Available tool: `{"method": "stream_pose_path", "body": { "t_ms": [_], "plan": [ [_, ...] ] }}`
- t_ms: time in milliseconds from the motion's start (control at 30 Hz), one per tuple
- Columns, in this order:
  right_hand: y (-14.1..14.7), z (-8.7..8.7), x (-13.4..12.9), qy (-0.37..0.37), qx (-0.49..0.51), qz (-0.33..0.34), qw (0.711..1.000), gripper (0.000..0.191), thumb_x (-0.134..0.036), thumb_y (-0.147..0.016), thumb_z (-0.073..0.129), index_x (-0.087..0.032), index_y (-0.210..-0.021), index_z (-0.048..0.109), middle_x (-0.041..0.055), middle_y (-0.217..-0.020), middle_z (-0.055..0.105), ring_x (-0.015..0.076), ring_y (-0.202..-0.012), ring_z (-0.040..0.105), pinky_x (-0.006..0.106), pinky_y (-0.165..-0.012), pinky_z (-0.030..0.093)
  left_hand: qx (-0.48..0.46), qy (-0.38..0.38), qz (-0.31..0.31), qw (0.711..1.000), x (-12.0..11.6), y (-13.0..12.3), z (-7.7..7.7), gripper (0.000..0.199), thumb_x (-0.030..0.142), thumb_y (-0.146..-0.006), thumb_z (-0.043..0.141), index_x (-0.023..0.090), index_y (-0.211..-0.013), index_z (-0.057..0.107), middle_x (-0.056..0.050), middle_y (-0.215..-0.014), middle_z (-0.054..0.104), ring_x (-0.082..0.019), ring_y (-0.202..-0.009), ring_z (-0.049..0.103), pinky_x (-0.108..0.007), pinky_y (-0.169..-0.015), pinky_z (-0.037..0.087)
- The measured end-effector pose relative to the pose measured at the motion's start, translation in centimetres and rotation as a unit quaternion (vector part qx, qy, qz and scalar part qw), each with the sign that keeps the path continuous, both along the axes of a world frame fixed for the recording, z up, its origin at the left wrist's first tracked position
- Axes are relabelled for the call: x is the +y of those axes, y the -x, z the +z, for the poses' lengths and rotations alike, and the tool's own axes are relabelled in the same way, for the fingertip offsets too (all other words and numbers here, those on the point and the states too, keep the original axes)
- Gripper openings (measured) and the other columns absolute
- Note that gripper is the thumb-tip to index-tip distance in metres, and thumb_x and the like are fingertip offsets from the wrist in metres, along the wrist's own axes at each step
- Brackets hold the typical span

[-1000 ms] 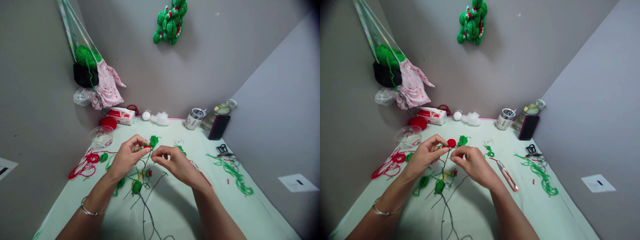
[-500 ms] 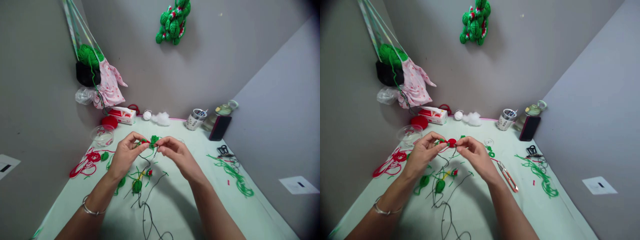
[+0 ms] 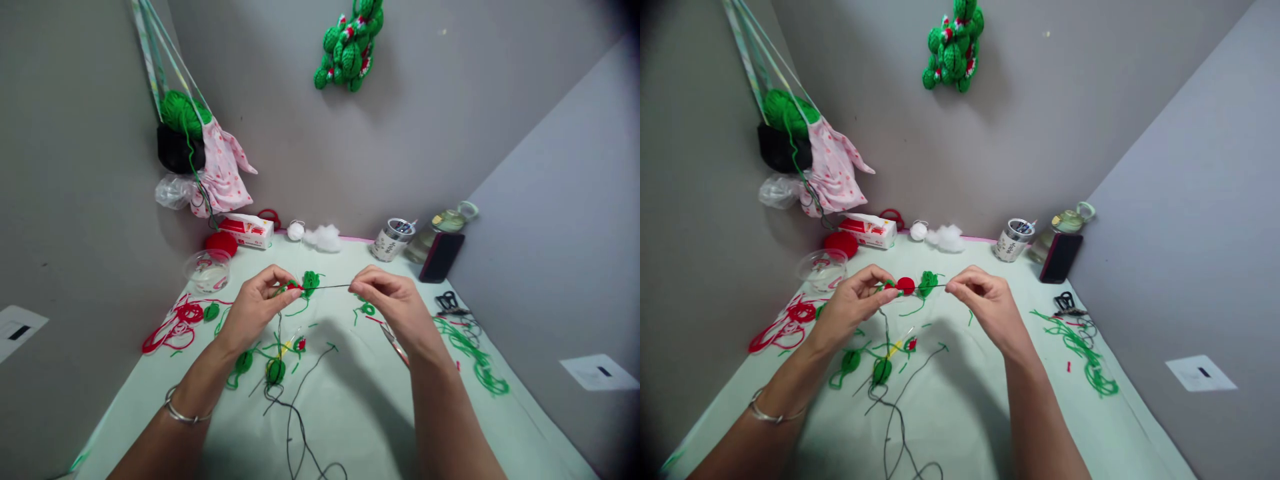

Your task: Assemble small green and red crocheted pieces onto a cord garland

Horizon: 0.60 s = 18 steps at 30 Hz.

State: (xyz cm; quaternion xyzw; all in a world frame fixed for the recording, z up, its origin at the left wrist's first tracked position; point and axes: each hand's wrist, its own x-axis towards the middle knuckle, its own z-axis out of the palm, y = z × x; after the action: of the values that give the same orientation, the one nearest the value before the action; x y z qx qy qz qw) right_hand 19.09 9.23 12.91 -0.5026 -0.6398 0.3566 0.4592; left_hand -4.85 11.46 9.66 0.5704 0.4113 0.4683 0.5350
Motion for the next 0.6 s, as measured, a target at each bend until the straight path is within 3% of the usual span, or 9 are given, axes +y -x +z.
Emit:
{"method": "stream_pose_path", "body": {
  "t_ms": [167,267,367,467,600],
  "plan": [
    [0.1,-0.5,0.2,-0.014,0.133,-0.054,0.990,0.020,-0.034,-0.078,0.076,-0.019,-0.070,0.064,0.0013,-0.080,0.061,0.0125,-0.068,0.051,0.026,-0.060,0.041,-0.012,0.037,-0.064,0.997,-0.5,-1.0,-0.1,0.020,0.035,-0.080,0.074,0.020,-0.086,0.062,0.005,-0.064,0.050,-0.006,-0.049,0.033,-0.021,-0.046,0.026],
    [1.5,-0.3,0.1,0.043,0.241,-0.014,0.970,0.028,-0.041,-0.077,0.074,-0.021,-0.071,0.055,0.0018,-0.080,0.061,0.0147,-0.073,0.057,0.025,-0.059,0.045,-0.026,0.053,-0.101,0.993,-0.7,-1.3,-0.4,0.024,0.038,-0.081,0.073,0.019,-0.087,0.060,0.005,-0.069,0.049,-0.005,-0.050,0.033,-0.020,-0.045,0.025],
    [1.6,0.4,0.1,0.093,0.310,0.012,0.946,0.038,-0.048,-0.076,0.073,-0.023,-0.072,0.045,-0.0022,-0.071,0.050,0.0107,-0.059,0.048,0.021,-0.045,0.035,-0.022,0.057,-0.133,0.989,-0.6,-1.0,-0.4,0.025,0.039,-0.081,0.073,0.019,-0.088,0.060,0.004,-0.072,0.049,-0.005,-0.051,0.035,-0.019,-0.045,0.026],
    [-1.8,1.4,-0.1,0.029,0.323,-0.030,0.945,0.039,-0.045,-0.078,0.074,-0.024,-0.070,0.042,-0.0046,-0.068,0.038,0.0080,-0.049,0.023,0.023,-0.039,0.017,-0.002,0.042,-0.122,0.992,0.0,0.4,-0.1,0.023,0.038,-0.080,0.073,0.020,-0.088,0.061,0.005,-0.068,0.047,-0.006,-0.050,0.035,-0.019,-0.044,0.028],
    [-10.8,2.1,-1.0,-0.127,0.226,-0.157,0.953,0.037,-0.039,-0.086,0.070,-0.025,-0.064,0.044,-0.0054,-0.063,0.024,0.0107,-0.050,0.008,0.033,-0.045,0.011,0.030,0.014,-0.047,0.998,1.3,3.3,0.2,0.020,0.037,-0.080,0.073,0.021,-0.086,0.061,0.006,-0.062,0.045,-0.006,-0.048,0.036,-0.020,-0.042,0.028]
  ]
}}
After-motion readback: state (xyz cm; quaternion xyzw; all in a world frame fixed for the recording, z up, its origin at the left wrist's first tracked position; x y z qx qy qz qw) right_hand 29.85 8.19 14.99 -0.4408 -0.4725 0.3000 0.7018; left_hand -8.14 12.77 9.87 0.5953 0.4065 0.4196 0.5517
